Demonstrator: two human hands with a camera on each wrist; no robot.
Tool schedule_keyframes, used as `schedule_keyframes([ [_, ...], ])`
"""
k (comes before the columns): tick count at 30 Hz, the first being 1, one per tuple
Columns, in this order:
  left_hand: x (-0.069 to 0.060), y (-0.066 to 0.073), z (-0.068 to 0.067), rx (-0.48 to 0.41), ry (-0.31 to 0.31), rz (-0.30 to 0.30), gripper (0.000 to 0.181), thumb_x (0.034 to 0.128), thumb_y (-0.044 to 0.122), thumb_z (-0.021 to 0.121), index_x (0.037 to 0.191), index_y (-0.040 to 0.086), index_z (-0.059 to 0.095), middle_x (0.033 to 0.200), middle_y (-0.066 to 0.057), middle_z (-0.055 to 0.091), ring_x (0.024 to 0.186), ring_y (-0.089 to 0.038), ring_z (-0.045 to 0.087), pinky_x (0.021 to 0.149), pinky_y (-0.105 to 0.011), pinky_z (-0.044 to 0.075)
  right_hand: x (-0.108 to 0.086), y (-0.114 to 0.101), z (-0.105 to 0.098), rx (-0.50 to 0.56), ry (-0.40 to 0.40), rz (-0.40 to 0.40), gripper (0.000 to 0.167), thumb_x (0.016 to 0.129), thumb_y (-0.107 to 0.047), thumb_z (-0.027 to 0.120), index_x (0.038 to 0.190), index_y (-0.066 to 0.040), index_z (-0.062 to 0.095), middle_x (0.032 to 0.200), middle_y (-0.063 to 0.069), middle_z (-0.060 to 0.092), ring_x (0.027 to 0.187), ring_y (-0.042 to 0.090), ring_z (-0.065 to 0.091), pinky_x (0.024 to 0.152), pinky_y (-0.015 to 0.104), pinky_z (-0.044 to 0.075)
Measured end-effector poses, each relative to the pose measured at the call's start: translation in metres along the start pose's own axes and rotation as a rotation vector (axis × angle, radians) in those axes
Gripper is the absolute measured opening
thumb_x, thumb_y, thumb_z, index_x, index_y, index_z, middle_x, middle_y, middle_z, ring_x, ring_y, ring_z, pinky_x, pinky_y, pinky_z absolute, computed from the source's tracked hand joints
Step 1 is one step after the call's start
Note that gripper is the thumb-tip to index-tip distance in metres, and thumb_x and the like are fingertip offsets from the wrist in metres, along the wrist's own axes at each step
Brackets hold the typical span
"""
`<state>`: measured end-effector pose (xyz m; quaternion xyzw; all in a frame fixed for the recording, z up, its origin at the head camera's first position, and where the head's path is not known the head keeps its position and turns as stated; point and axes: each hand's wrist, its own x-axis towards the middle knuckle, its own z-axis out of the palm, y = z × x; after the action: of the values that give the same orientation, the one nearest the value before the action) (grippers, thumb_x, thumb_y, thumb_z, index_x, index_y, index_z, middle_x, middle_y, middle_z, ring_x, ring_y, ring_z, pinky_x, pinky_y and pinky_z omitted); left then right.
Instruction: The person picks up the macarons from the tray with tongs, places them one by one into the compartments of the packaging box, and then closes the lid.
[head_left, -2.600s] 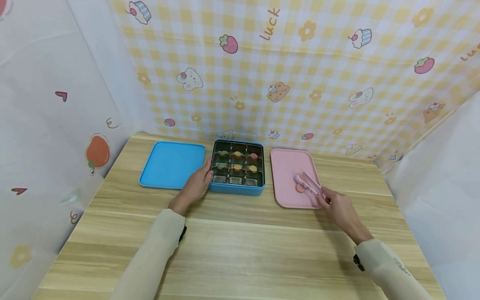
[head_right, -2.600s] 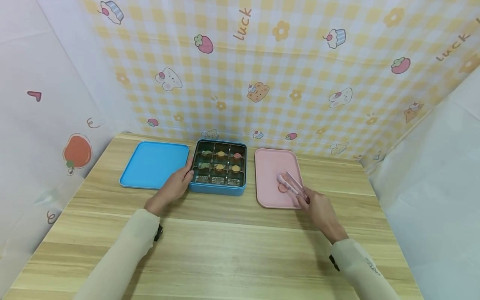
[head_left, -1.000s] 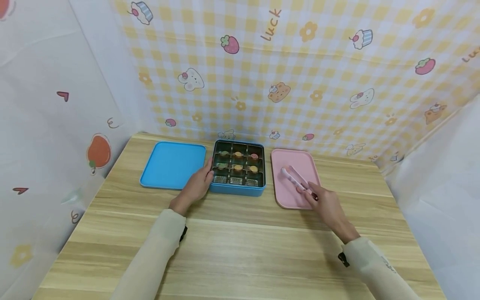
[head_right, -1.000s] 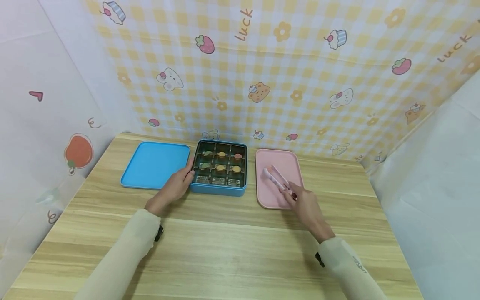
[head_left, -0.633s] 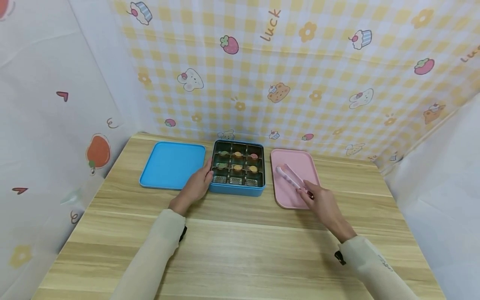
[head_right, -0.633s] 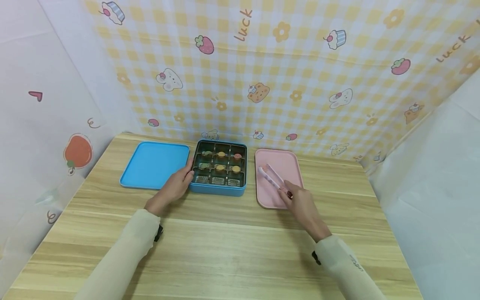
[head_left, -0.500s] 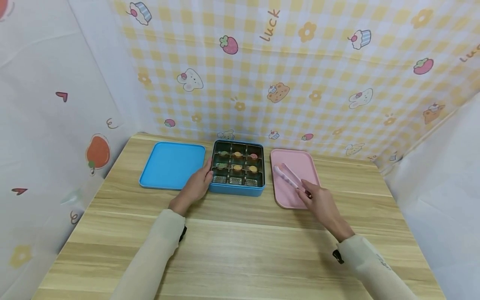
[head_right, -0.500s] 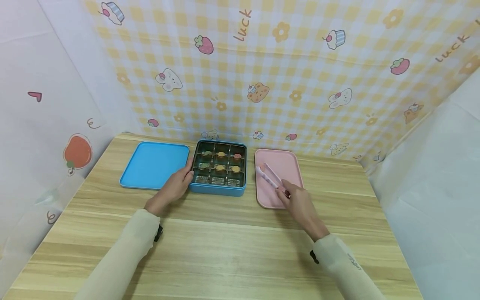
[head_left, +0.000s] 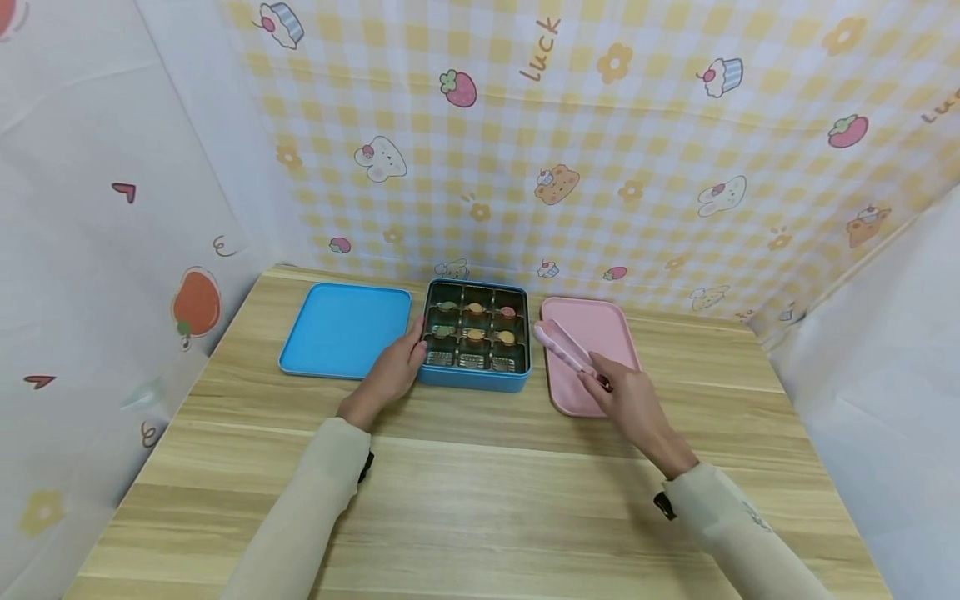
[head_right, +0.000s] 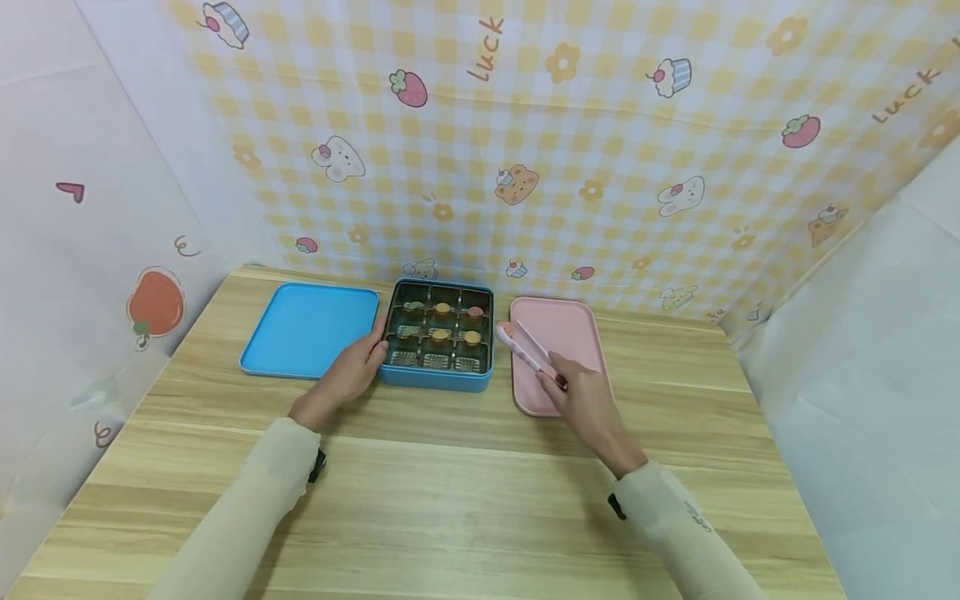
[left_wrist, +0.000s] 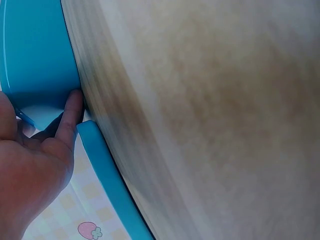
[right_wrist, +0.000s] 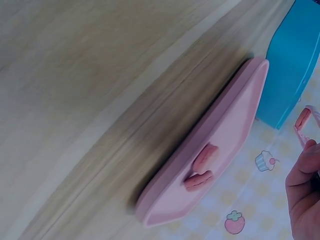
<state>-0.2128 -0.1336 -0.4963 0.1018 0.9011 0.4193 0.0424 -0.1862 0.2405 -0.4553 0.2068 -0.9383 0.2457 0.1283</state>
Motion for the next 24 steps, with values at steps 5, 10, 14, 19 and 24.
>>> schedule_keyframes([
  [5,0.001,0.000,0.000,0.003,0.008,0.003,0.057,0.1089,0.018,0.036,0.158,0.001,0.013,0.155,-0.024,0.035,0.143,-0.039,0.035,0.112,-0.055,0.036,0.003,-0.005,0.000,0.031,0.001,0.000,0.018,0.094,-0.016,0.070,0.108,-0.004,0.069,0.065,-0.003,0.053,0.051,0.005,0.039,0.042,0.019,0.032],
  [10,0.001,0.001,0.000,-0.008,0.001,-0.006,0.058,0.1090,0.019,0.035,0.159,0.002,0.012,0.157,-0.023,0.032,0.144,-0.039,0.033,0.114,-0.054,0.034,0.007,-0.011,0.001,0.038,0.005,-0.018,0.014,0.095,-0.016,0.069,0.106,-0.007,0.068,0.064,-0.004,0.049,0.050,0.005,0.038,0.041,0.019,0.030],
  [14,0.001,0.001,-0.001,0.000,-0.006,-0.011,0.057,0.1092,0.020,0.034,0.159,0.002,0.011,0.157,-0.023,0.030,0.144,-0.039,0.032,0.114,-0.054,0.034,0.011,-0.018,0.003,0.012,0.020,-0.046,0.011,0.094,-0.018,0.070,0.100,-0.009,0.067,0.062,-0.004,0.048,0.050,0.005,0.038,0.043,0.020,0.030],
  [19,0.002,0.000,0.000,0.004,-0.003,-0.009,0.057,0.1091,0.020,0.034,0.159,0.002,0.012,0.157,-0.022,0.031,0.144,-0.038,0.033,0.114,-0.053,0.034,0.015,-0.027,0.005,0.016,0.025,-0.048,0.017,0.093,-0.017,0.071,0.107,-0.007,0.070,0.064,-0.004,0.050,0.053,0.007,0.041,0.045,0.020,0.032],
  [24,0.001,0.000,0.000,0.002,-0.005,-0.003,0.057,0.1092,0.020,0.034,0.159,0.002,0.011,0.157,-0.023,0.030,0.144,-0.039,0.033,0.114,-0.054,0.034,0.018,-0.034,0.009,0.051,0.025,-0.065,0.021,0.092,-0.016,0.071,0.110,-0.005,0.071,0.065,-0.003,0.051,0.055,0.009,0.043,0.046,0.021,0.034],
])
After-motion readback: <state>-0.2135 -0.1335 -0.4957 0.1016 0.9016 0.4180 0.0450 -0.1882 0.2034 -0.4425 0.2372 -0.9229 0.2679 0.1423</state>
